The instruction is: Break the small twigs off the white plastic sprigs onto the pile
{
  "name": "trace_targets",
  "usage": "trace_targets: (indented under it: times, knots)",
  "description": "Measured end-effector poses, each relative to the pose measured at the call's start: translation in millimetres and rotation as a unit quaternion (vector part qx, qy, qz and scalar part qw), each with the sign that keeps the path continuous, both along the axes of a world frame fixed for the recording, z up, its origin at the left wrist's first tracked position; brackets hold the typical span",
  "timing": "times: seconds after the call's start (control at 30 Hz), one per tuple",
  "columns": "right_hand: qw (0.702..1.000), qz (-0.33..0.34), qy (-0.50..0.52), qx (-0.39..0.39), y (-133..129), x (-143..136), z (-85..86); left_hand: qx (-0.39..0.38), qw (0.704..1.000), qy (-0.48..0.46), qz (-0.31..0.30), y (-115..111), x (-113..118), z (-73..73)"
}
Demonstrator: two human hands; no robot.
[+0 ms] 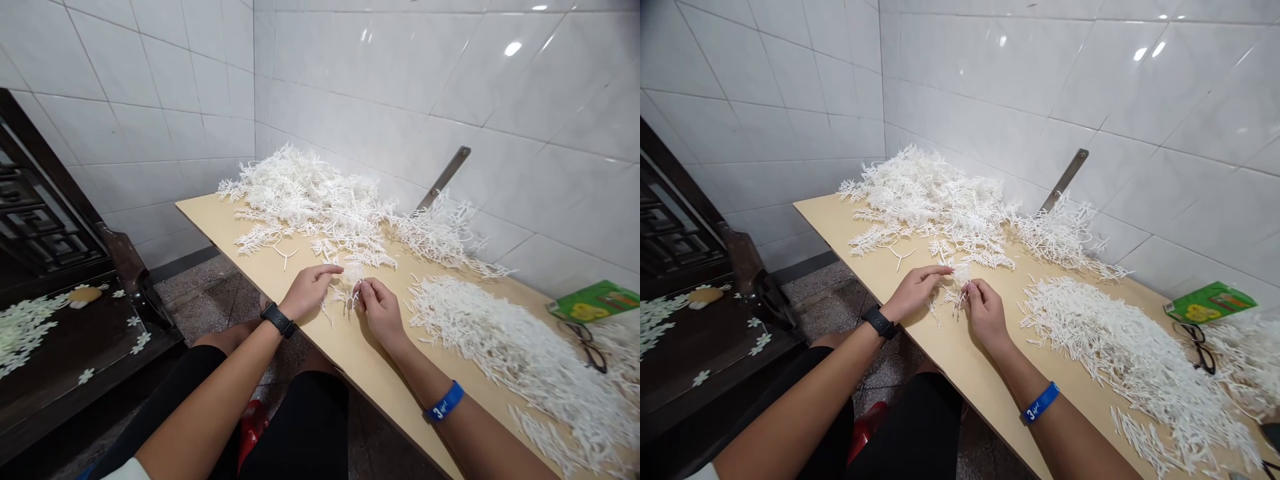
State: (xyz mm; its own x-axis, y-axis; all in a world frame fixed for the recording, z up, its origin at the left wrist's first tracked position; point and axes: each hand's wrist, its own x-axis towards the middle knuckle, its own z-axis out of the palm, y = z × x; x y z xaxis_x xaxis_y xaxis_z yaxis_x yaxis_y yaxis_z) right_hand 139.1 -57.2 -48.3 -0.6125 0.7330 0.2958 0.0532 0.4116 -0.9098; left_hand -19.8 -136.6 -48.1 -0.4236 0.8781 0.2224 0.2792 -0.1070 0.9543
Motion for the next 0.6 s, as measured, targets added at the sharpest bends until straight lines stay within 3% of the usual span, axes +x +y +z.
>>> trace_targets:
  times: [0.17, 0.27, 0.37, 0.53, 0.6]
  knots:
    - [0.990, 0.100, 0.039, -0.092, -4.2, -0.6, -0.6, 0.033, 0.997, 0.029, -0.071, -1.0, 2.2, -0.6]
    - [0.975, 0.146, 0.057, -0.160, -5.4, -2.0, -3.1, 0.035, 0.995, -0.006, -0.092, -1.9, 2.8, -0.2]
    - [0.965, 0.184, 0.035, -0.185, -5.4, -3.6, -3.6, 0.033, 0.997, -0.033, -0.068, -1.8, 1.6, 0.2]
    - [0.976, 0.185, -0.011, -0.116, -15.4, -3.1, 4.3, 0.027, 0.996, -0.085, 0.026, 2.6, -2.7, -4.3]
    - [0.975, 0.201, -0.031, -0.092, -21.4, -2.3, 6.3, 0.024, 0.993, -0.111, 0.038, 3.2, -3.2, -4.9]
